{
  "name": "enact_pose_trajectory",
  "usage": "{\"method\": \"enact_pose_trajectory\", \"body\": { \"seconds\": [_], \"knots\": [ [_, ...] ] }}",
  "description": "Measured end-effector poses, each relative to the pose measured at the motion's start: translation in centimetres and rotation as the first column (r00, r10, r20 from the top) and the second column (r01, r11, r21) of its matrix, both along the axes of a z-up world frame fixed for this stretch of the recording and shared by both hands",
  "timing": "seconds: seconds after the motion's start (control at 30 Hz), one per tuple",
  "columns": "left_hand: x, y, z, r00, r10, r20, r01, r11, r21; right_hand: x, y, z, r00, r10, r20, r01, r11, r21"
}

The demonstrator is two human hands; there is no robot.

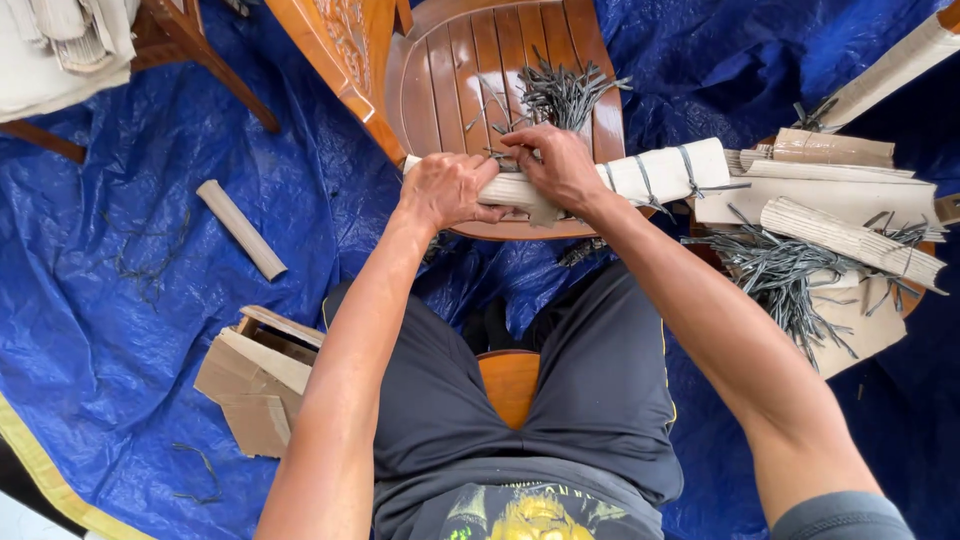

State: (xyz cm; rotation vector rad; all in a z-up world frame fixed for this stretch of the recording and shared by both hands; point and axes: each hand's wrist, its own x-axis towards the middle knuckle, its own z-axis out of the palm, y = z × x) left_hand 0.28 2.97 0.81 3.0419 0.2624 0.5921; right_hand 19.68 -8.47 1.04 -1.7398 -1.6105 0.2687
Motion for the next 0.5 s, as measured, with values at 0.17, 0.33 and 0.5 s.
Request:
{"method": "enact_pose_trajectory", "body": {
  "seconds": [0.17,0.33,0.5],
  "knots": [
    [-0.2,0.1,0.4,0.999,0.004,-0.032,-0.005,1.000,-0.024,-1.0,0.2,1.7,0.984,-0.073,-0.162,0.046,0.986,-0.162],
    [-0.1,0.3,-0.6,0.999,-0.013,-0.031,0.013,1.000,0.003,-1.0,0.3,2.5,0.991,-0.053,-0.122,0.002,0.923,-0.386],
    [0.0,0.0,0.2,0.993,0.030,-0.112,-0.031,1.000,-0.006,1.2,1.2,0.6,0.979,0.100,-0.176,-0.183,0.809,-0.559]
  ]
}}
